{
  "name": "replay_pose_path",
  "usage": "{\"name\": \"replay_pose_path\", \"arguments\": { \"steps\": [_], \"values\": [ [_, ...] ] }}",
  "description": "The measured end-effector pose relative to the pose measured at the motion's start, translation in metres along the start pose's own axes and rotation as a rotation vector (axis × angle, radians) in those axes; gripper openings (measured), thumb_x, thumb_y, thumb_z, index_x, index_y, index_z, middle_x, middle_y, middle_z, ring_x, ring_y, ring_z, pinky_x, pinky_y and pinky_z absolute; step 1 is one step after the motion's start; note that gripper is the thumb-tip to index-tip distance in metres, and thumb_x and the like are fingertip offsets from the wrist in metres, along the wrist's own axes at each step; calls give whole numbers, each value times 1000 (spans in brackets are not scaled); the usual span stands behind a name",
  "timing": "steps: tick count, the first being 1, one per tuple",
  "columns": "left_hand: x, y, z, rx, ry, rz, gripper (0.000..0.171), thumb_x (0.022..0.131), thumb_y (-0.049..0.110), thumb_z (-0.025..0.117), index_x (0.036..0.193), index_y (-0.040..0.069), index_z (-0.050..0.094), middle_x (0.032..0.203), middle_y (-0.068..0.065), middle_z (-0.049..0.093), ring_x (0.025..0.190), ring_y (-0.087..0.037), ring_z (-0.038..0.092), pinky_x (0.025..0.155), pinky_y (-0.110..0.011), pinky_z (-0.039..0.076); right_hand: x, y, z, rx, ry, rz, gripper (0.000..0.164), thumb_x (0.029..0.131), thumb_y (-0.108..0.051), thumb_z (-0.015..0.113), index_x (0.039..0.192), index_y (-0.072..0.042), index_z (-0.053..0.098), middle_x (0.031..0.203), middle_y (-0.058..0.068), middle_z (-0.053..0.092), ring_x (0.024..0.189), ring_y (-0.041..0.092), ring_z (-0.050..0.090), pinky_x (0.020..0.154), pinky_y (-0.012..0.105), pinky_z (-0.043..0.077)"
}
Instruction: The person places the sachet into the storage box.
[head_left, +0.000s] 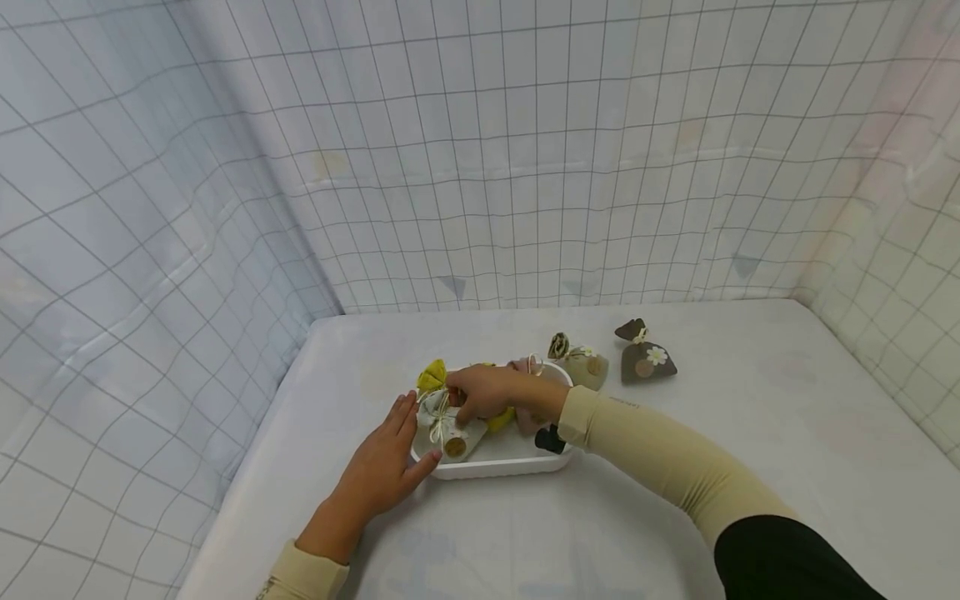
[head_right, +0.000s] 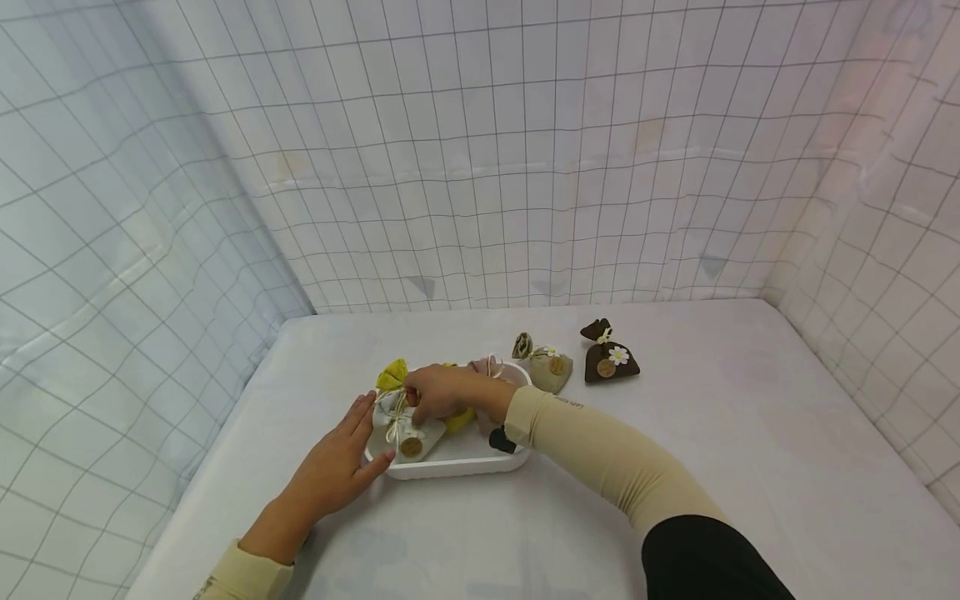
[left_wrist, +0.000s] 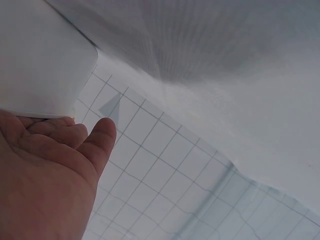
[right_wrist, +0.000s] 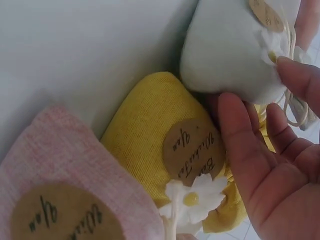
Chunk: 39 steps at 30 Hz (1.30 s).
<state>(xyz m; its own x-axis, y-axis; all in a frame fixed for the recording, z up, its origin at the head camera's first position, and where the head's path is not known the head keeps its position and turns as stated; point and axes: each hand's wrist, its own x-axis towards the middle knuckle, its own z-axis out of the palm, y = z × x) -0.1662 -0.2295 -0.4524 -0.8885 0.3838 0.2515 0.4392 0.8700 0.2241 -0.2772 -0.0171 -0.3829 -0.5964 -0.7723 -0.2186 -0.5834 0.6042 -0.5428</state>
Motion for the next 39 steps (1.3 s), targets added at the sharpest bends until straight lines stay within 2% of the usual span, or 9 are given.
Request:
{"name": "replay_pose_path", "arguments": {
  "steps": [3,6,13,23,32,39],
  "values": [
    [0,0,1,4,5,4,82,98,52,54,150,-8,34,160,-19,25,148,-33,22,112,-50,33,-1,2,0,-8,6,-12,21,86,-17,77,90,-15,57,83,-2,58,75,11,52,65,24,42],
    [1,0,1,10,7,3,82,98,53,54,151,-7,33,160,-19,25,148,-33,22,112,-50,33,-4,4,-3,33,6,-4,18,88,-14,75,90,-13,58,84,-2,60,73,12,54,63,25,45],
    [2,1,0,11,13,0,82,98,52,55,150,-7,34,159,-20,27,147,-34,23,112,-50,34,-16,10,-21,117,32,-9,12,91,-14,71,96,-11,61,90,1,62,76,13,57,65,28,49],
    [2,2,1,23,-6,-19,84,97,55,53,152,-6,32,161,-18,25,148,-32,21,113,-49,32,-39,35,-45,194,117,-13,14,92,-17,71,100,-10,62,97,3,62,83,17,58,70,31,50],
    [2,3,2,25,-7,-20,84,97,56,53,152,-5,32,160,-18,26,148,-33,22,113,-50,32,-74,69,-73,251,193,59,16,93,-18,68,102,-7,60,97,6,63,82,21,61,71,35,55],
    [2,3,3,21,-2,-25,84,98,55,53,152,-5,31,161,-18,25,148,-33,22,113,-50,33,-103,100,-86,325,244,145,17,95,-16,66,104,-4,58,100,13,66,93,31,64,82,47,55]
  ]
}}
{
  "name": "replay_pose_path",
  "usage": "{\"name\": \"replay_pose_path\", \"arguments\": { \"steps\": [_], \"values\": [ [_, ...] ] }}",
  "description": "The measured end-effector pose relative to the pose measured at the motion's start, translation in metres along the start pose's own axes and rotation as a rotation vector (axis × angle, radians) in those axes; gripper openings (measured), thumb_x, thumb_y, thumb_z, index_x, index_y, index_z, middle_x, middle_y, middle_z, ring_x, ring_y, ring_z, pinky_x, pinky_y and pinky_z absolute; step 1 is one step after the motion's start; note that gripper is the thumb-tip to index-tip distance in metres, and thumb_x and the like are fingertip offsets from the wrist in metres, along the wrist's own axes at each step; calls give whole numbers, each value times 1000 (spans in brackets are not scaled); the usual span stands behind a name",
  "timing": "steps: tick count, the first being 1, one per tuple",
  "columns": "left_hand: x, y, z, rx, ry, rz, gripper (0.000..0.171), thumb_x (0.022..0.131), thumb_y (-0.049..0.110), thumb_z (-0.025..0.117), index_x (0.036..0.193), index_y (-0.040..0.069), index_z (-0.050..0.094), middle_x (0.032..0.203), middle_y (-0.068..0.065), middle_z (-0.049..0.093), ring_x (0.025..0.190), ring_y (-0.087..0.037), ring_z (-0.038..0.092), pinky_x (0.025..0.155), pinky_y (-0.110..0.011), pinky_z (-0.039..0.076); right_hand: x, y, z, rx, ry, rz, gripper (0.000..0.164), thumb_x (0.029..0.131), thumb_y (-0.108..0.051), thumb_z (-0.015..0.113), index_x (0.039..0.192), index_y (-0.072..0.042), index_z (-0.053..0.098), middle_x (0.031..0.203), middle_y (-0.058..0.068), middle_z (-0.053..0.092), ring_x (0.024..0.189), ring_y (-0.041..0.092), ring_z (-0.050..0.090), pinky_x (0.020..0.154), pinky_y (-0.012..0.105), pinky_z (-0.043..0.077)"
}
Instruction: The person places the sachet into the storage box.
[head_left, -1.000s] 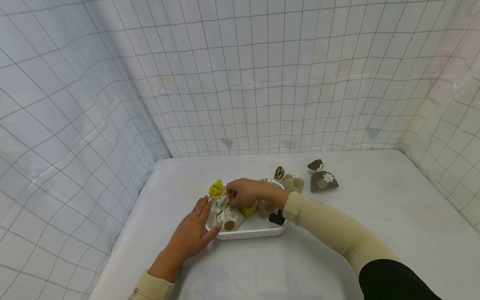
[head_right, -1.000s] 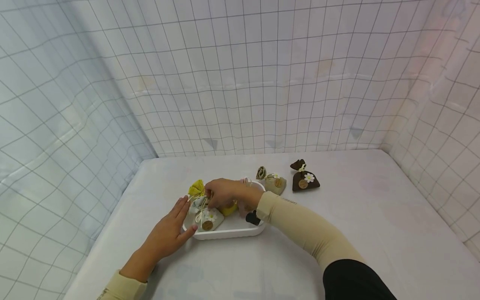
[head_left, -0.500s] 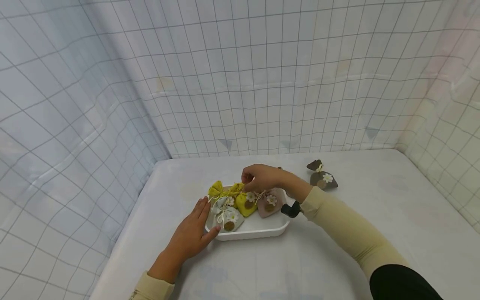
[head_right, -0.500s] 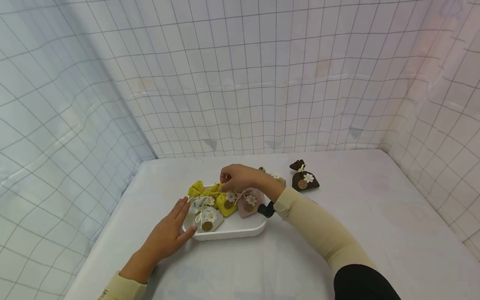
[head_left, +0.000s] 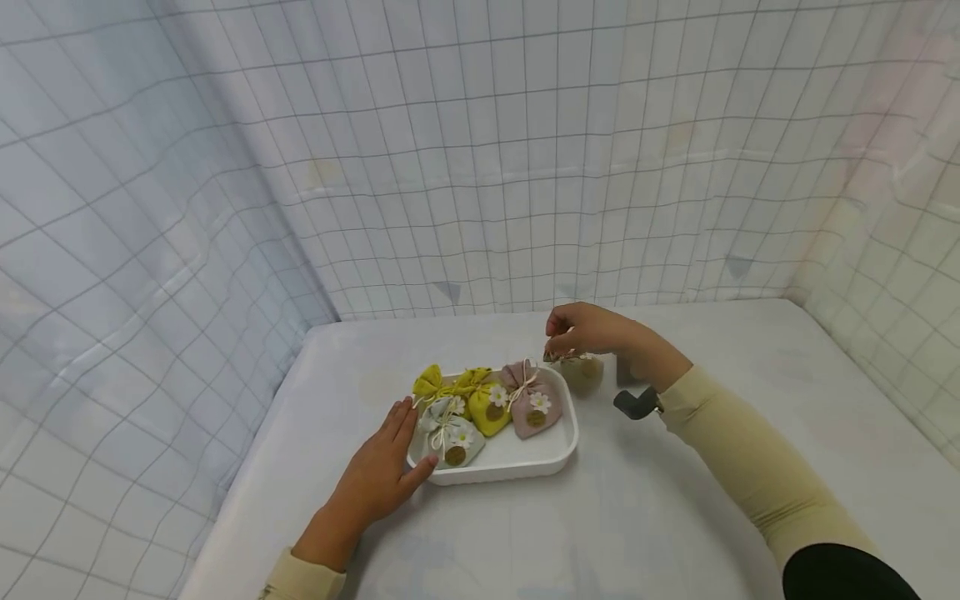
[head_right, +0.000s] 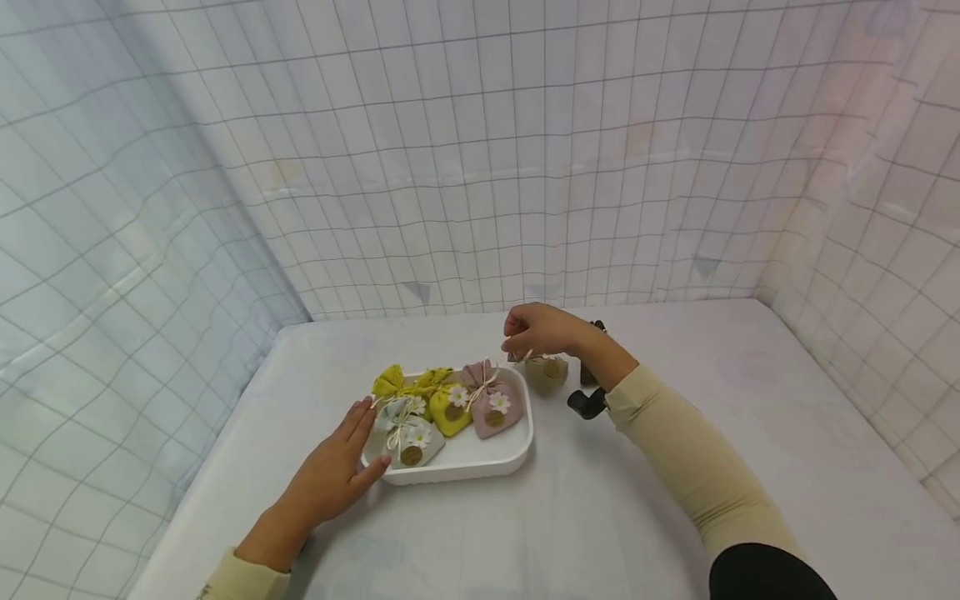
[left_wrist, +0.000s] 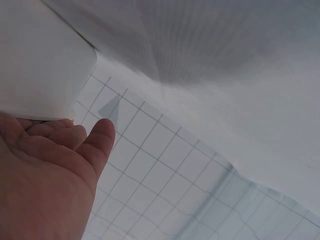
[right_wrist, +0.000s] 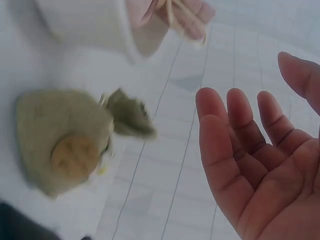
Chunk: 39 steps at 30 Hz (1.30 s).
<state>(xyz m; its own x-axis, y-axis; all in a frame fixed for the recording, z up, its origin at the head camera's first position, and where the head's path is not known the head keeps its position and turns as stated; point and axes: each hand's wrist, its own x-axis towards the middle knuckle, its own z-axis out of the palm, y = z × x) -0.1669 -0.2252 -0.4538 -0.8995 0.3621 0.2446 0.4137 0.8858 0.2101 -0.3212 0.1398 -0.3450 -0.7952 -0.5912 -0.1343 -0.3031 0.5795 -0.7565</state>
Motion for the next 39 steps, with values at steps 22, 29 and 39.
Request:
{"name": "replay_pose_path", "arguments": {
  "steps": [22,29,39],
  "values": [
    [-2,0,2,-5,2,-6,83,98,55,53,153,-3,32,160,-17,26,148,-32,22,113,-51,33,-82,111,-60,41,197,188,33,97,-22,63,117,3,54,114,17,61,108,33,58,92,49,51],
    [-1,-1,2,2,10,-1,84,98,56,52,153,-3,31,161,-17,26,148,-32,21,113,-51,33,-84,122,-59,64,169,243,40,98,-21,62,124,7,51,119,18,60,114,38,54,93,50,49],
    [-1,-1,2,6,-10,-8,84,98,57,51,154,-2,30,162,-15,23,149,-31,20,113,-50,32,-75,135,-47,129,134,290,49,97,-22,64,132,7,46,127,23,57,116,38,56,89,49,51]
  ]
}}
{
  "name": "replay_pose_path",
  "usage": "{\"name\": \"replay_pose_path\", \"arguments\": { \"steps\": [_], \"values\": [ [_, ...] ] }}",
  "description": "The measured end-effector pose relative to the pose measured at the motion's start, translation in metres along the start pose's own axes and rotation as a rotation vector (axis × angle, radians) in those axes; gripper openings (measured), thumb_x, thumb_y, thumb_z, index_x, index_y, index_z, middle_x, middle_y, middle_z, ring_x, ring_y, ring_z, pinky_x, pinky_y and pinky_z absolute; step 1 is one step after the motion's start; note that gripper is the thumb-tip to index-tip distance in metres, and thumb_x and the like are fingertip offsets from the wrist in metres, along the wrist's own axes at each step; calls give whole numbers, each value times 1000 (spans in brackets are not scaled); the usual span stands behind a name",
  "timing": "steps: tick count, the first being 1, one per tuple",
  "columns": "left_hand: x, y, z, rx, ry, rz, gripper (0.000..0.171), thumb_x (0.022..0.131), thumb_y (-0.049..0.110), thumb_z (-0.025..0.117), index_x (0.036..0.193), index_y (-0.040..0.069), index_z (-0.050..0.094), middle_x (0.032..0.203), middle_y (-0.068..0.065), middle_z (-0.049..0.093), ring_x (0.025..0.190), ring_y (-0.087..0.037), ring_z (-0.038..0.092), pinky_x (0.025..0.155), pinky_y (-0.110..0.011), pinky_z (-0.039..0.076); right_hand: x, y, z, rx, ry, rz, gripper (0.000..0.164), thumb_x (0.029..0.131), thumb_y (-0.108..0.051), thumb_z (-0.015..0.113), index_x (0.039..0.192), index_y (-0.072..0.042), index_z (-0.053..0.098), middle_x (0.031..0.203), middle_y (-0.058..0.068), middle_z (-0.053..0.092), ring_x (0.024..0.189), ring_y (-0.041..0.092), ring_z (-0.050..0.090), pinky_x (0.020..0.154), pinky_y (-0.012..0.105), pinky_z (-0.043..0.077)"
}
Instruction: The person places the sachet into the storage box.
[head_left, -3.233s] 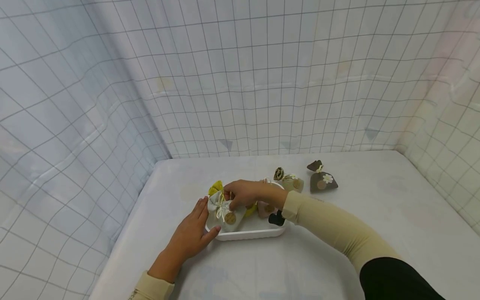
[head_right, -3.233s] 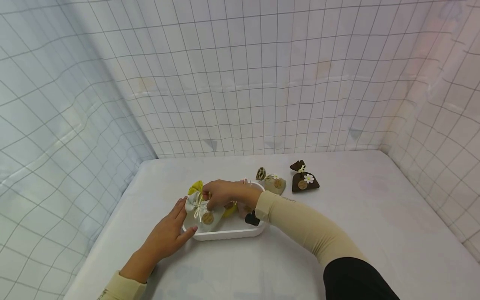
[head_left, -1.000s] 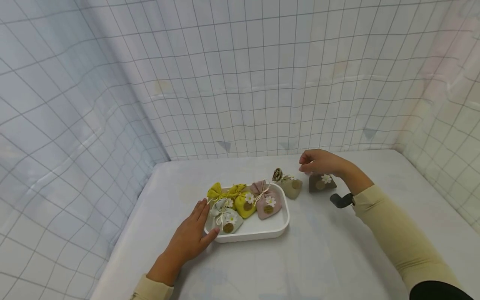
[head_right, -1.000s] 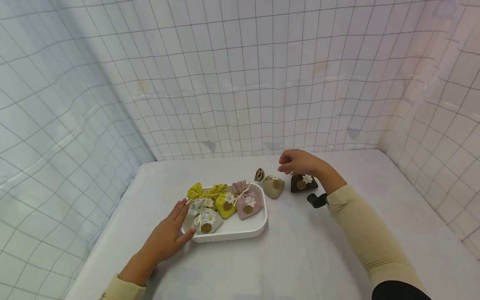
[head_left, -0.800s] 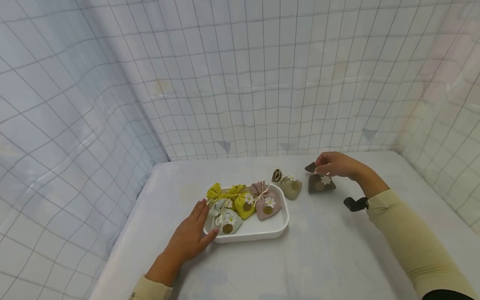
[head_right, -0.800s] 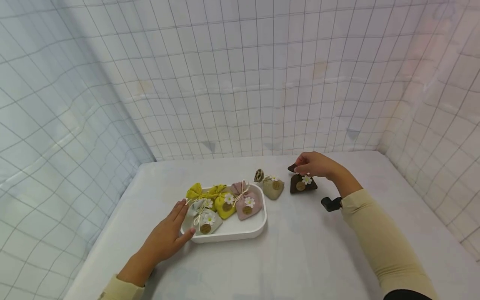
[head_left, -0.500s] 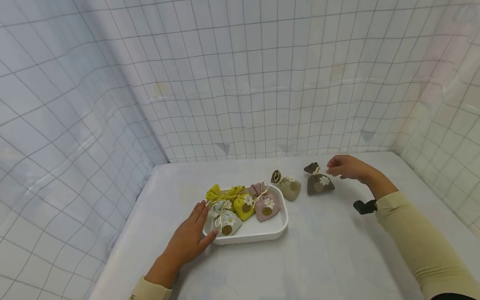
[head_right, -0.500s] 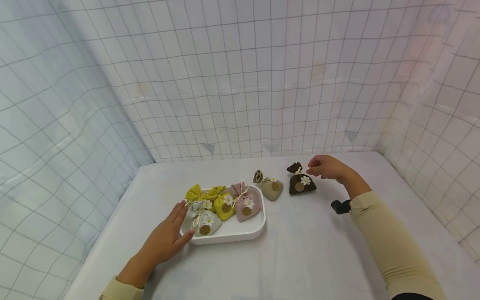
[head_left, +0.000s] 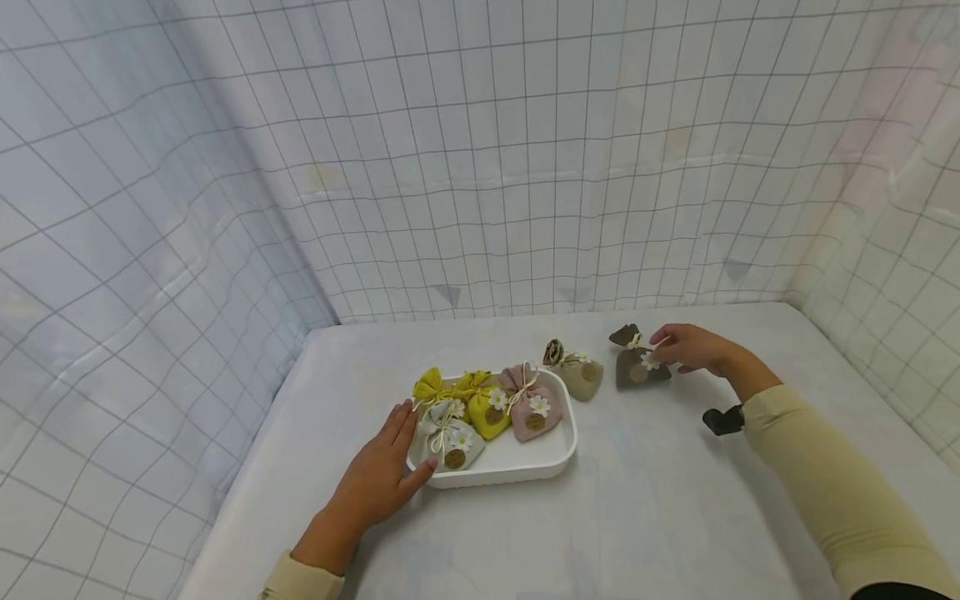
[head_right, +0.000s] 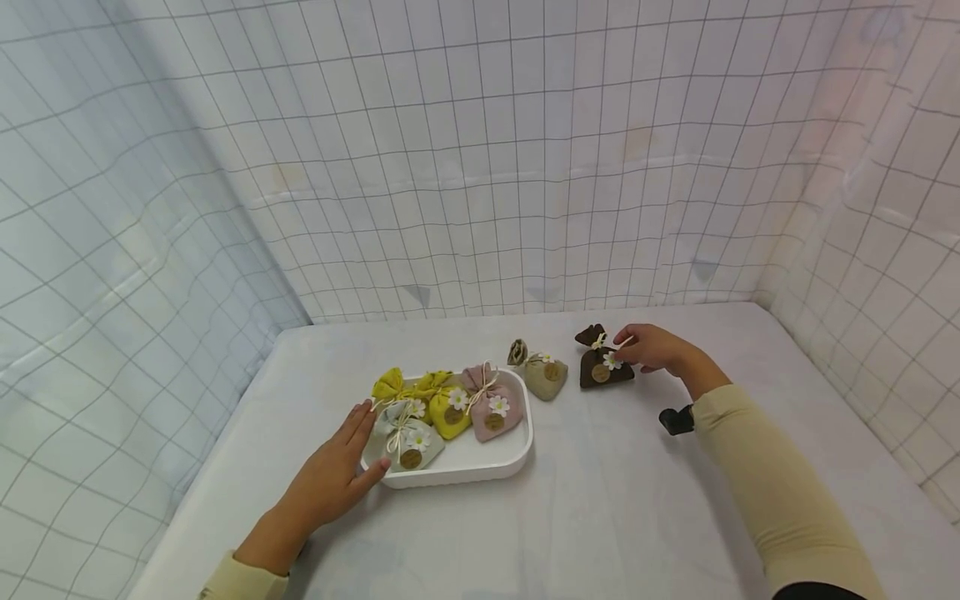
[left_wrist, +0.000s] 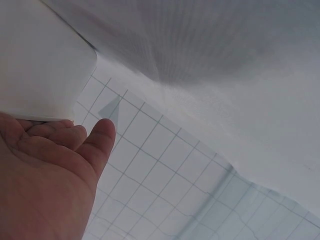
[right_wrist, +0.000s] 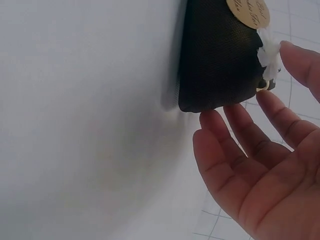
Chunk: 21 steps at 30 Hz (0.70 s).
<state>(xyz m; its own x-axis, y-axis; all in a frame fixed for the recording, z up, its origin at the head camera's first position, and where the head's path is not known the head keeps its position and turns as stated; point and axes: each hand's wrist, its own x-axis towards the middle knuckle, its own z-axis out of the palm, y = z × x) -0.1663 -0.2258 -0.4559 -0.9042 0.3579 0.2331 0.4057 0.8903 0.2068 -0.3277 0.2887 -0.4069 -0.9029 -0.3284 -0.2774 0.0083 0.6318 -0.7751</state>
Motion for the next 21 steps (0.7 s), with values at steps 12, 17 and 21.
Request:
{"name": "replay_pose_path", "arguments": {
  "steps": [12,17,21],
  "values": [
    [0,0,0,1,4,3,84,97,57,52,153,-3,31,162,-15,24,149,-31,21,113,-50,33,3,5,7,3,-19,9,55,96,-26,66,136,5,45,137,27,48,115,36,53,86,46,54],
    [0,0,0,-1,10,5,84,97,56,53,153,-4,31,161,-16,25,148,-32,22,113,-50,33,4,7,7,12,-21,13,53,96,-26,66,135,5,47,135,26,49,115,36,52,88,46,53],
    [0,0,0,-2,8,2,84,97,56,53,153,-3,31,161,-16,24,148,-32,21,113,-50,32,7,10,8,14,-7,25,55,96,-27,66,136,4,46,135,25,50,114,35,52,88,45,54]
  ]
}}
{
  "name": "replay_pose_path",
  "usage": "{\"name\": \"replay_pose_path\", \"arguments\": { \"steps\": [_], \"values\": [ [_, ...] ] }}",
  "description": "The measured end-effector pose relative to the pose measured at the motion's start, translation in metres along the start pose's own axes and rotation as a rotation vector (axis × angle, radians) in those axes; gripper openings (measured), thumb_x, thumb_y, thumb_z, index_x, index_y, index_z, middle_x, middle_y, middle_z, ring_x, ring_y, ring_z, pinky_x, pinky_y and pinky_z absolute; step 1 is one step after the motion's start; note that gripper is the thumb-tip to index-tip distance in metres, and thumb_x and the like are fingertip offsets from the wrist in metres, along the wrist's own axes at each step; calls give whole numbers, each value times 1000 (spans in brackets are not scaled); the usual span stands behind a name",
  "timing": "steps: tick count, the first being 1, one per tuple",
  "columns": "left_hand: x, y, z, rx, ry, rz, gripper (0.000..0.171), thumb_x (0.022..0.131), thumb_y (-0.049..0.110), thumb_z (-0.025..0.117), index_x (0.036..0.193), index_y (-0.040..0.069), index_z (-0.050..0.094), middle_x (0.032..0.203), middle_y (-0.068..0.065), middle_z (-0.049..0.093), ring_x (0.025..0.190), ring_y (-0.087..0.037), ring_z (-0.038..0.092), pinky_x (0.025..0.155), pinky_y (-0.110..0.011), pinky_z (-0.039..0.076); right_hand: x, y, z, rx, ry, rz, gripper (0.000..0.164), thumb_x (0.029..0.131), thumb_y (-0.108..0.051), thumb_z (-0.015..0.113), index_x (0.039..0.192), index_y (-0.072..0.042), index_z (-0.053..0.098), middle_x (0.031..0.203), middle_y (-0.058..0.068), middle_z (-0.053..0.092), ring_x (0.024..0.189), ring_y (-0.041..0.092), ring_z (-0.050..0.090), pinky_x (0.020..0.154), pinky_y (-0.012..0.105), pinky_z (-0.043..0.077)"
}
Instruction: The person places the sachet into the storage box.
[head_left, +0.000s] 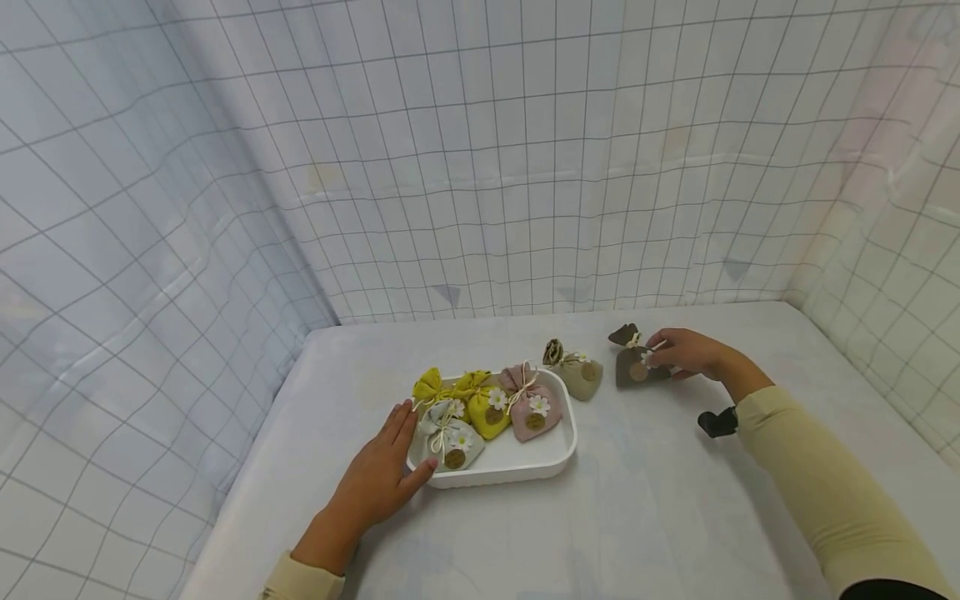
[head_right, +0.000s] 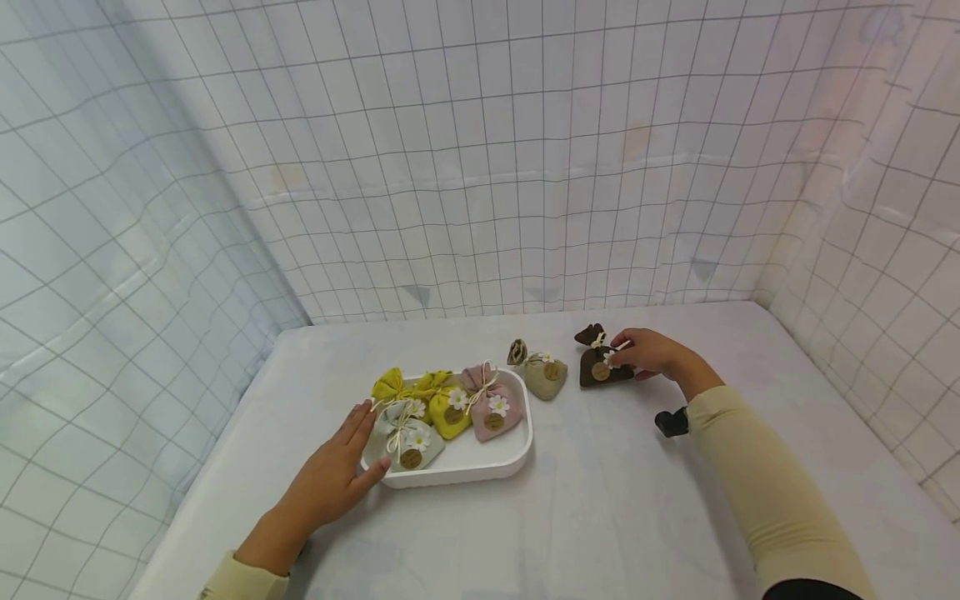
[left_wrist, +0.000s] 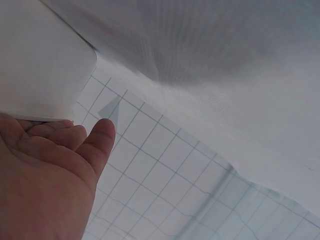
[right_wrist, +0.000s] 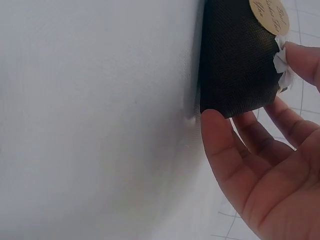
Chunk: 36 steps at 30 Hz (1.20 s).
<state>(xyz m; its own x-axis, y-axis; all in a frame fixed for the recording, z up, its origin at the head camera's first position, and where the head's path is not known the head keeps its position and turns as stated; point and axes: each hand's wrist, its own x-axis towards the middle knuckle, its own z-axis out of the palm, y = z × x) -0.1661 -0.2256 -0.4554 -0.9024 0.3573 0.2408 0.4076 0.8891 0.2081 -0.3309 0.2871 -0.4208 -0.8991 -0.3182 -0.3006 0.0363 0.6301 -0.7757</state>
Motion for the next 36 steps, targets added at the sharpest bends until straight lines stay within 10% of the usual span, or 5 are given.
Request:
{"name": "replay_pose_path", "arguments": {
  "steps": [36],
  "values": [
    [-1,1,-1,13,-5,1,85,98,56,52,154,-2,29,162,-16,23,149,-31,20,112,-49,34,4,-1,6,7,45,-29,52,94,-24,66,133,5,47,126,23,55,107,31,56,80,41,57]
  ]
}}
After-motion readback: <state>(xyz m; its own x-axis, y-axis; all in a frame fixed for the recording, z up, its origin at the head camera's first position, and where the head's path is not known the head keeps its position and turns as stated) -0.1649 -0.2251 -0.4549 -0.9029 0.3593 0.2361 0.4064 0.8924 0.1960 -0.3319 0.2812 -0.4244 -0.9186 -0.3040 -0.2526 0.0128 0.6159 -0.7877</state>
